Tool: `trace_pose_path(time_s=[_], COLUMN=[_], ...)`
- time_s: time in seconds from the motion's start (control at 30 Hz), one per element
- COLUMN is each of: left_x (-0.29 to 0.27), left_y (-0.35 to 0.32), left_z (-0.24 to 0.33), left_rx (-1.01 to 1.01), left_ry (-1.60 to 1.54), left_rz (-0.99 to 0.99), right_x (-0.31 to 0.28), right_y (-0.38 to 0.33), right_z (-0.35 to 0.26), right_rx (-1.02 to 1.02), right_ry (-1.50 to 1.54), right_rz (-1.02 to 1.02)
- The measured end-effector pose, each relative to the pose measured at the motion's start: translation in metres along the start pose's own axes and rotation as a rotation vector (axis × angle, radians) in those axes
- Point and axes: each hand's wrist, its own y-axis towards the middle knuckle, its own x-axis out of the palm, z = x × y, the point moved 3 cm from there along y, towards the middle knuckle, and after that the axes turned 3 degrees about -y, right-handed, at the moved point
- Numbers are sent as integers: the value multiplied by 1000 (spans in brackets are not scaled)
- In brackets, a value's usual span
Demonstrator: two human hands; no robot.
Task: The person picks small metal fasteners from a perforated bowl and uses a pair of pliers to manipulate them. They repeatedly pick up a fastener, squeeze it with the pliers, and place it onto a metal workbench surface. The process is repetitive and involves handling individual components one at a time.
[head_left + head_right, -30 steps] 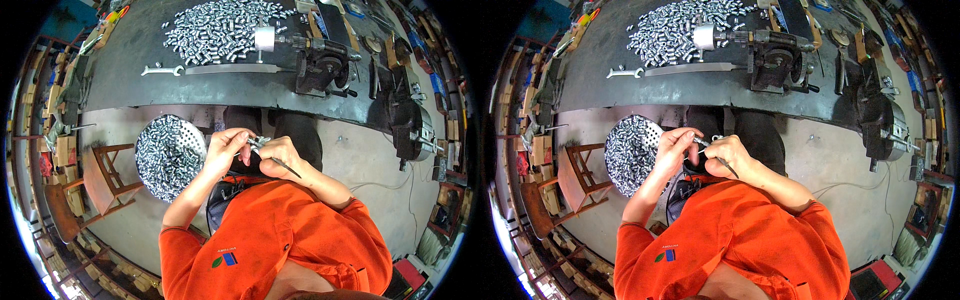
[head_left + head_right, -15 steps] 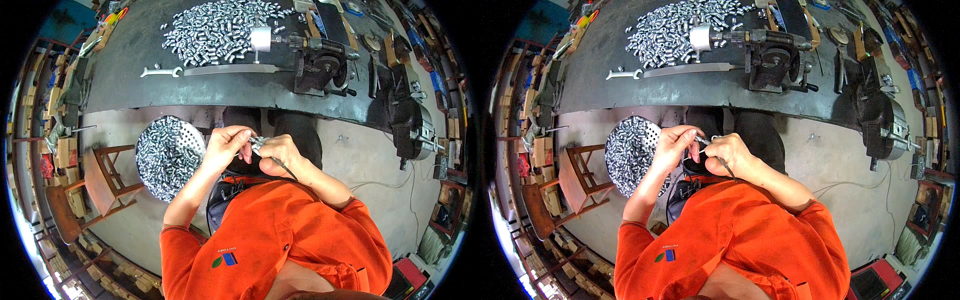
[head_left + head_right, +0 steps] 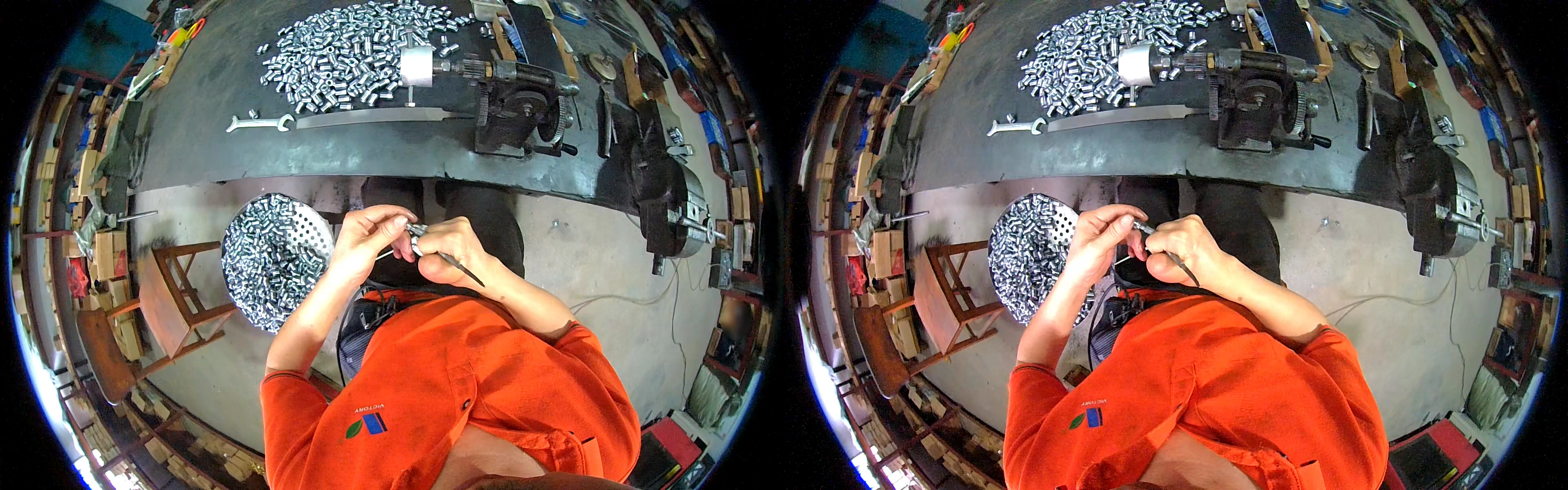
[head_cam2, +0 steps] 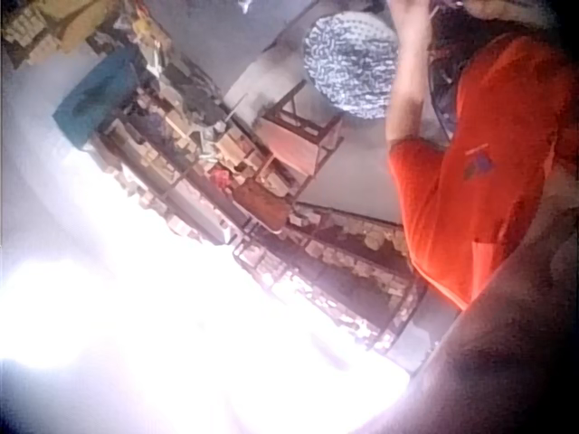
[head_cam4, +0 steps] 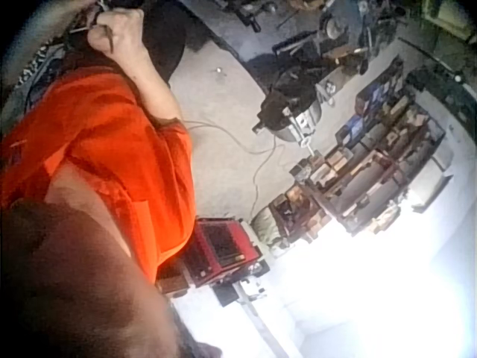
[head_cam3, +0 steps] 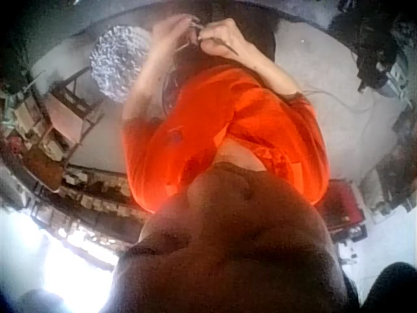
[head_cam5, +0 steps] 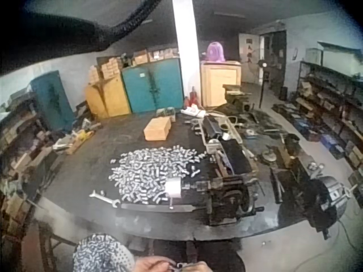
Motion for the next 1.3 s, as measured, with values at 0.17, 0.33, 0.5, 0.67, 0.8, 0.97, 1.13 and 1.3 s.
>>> trace_pose_path(time_s=[0.17,0.33,0.5,0.67,0.8,0.97,1.13,1.3], left_x=[2,-3,-36,-31,-27,-18,-8,32], left_y=[-1,-2,-1,-5,-1,-2,1,19], left_z=[-5,1,28,17,12,16,14,9], left_rx=[-15,21,206,450,562,616,572,642], left_ry=[5,113,314,1133,1221,1320,1395,1287], left_rz=[36,31,350,394,366,306,172,35], right_x=[7,2,-26,-48,-41,-35,-37,-35], right_y=[-2,1,-22,-17,-11,-8,1,-12], right_z=[4,-4,-10,-34,-43,-42,-44,-24], right_rx=[149,142,182,-44,-120,-97,-78,-181], right_ry=[240,185,133,145,195,117,83,-152], right_rz=[37,4,114,207,196,175,53,137])
